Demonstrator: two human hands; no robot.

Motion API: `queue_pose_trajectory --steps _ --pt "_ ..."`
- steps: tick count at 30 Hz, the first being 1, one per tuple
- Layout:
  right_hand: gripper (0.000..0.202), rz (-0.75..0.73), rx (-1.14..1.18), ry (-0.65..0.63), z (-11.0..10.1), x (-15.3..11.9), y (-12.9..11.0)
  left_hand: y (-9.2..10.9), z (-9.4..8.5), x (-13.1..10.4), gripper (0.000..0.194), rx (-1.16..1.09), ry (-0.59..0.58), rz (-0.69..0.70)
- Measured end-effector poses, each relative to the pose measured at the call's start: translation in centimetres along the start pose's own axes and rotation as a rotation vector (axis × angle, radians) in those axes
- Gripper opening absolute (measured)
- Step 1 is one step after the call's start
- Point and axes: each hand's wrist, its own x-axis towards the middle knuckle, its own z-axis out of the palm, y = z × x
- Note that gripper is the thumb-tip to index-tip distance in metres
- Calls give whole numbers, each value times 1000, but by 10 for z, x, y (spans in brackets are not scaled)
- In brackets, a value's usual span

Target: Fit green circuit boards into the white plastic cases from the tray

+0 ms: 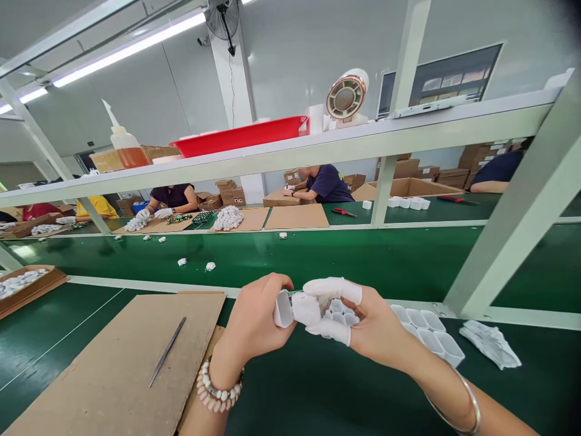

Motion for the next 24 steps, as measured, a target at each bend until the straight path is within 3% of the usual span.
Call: queue_pose_trajectory --steps 9,24 --pt "34 -11 -36 23 2 -4 -4 6 1 1 25 43 1 29" --pt "30 43 -256 -69 2 -7 -20 15 -2 1 28 175 -42 66"
